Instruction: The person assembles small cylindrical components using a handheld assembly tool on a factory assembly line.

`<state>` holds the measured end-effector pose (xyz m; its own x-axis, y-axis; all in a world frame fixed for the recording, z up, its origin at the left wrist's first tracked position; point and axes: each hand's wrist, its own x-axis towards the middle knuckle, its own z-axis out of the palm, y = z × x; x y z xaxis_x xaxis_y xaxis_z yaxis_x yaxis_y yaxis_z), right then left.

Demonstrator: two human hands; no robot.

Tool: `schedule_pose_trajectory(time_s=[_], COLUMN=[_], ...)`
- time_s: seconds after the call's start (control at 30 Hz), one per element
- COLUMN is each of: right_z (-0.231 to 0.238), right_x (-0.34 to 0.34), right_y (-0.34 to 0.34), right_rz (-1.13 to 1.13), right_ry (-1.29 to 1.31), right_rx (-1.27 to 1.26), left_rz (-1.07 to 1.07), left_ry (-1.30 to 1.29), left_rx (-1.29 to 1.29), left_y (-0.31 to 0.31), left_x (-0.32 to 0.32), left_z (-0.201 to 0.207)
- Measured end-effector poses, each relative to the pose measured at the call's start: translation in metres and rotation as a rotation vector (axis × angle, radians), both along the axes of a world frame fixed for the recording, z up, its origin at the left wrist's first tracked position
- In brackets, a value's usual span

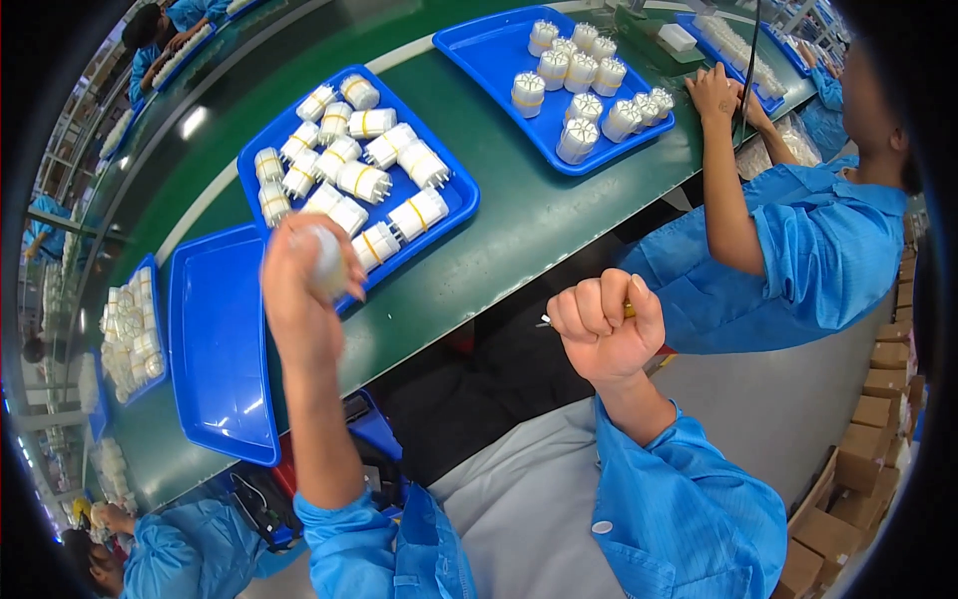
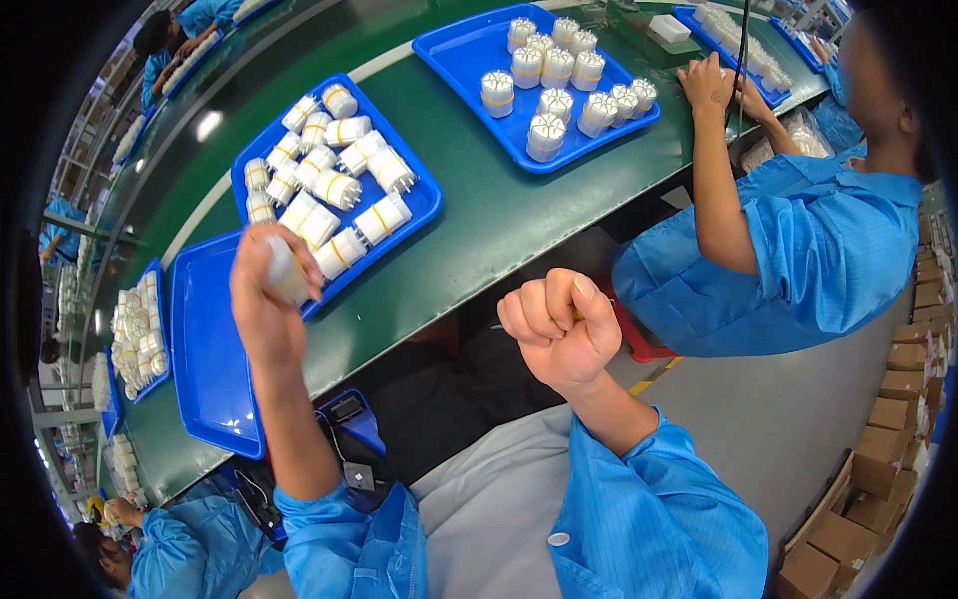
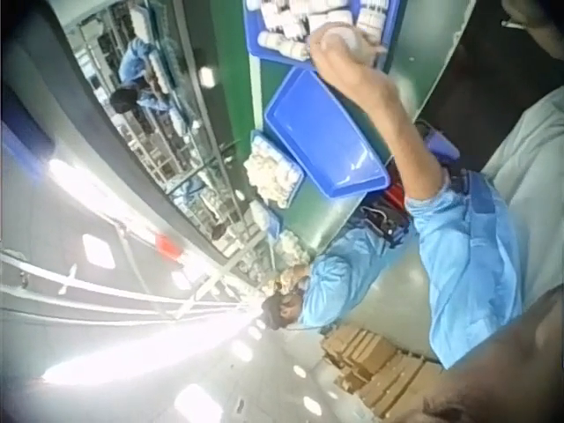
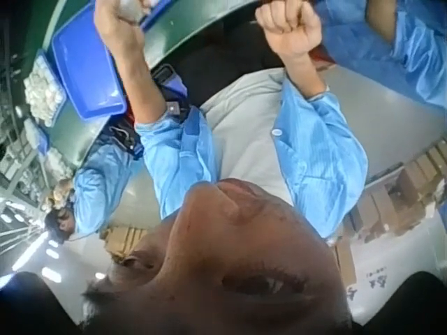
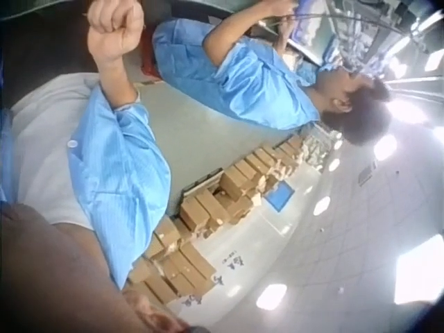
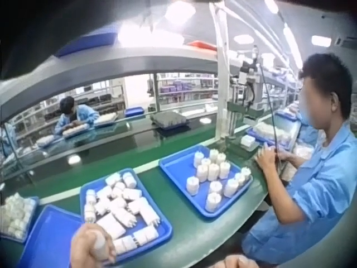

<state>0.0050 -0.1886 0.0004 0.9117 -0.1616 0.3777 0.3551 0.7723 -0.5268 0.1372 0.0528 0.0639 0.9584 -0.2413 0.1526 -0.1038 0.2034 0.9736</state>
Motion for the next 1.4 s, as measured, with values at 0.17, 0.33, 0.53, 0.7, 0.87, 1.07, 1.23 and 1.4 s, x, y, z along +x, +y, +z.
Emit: schedule_pose_trajectory(time_s=[0.17,0.33,0.53,0.7,0.87,1.07,1.23,1.4], right_z=[-0.01,-0.017,-0.003,0.019,0.029,0.025,0.013,0.034], right_x=[0.0,0.003,0.023,0.069,0.092,0.108,0.115,0.08], right_y=[-0.005,-0.021,-0.058,-0.084,-0.084,-0.076,-0.075,-0.029], right_rz=[-0.046,-0.096,-0.435,-0.989,-0.978,-0.939,-1.029,-0.935], right_ry=[0.045,0.099,0.356,0.482,0.67,0.769,0.564,0.146], right_rx=[0.061,-0.072,-0.612,-1.311,-1.537,-1.698,-1.66,-1.386], left_rz=[0.359,0.537,0.56,0.332,0.358,0.511,0.424,0.384], left_ry=[-0.073,-0.265,-0.502,-0.581,-0.542,-0.628,-0.657,-0.638], left_rx=[0.314,0.802,1.307,1.452,1.477,1.013,0.714,0.512], left_y=[0.015,0.041,0.036,0.078,0.07,0.036,-0.001,-0.002], left_x=[0.133,0.213,0.243,0.266,0.243,0.158,0.049,-0.005], left_z=[0.018,0.015,-0.001,-0.041,-0.023,0.039,0.065,0.028])
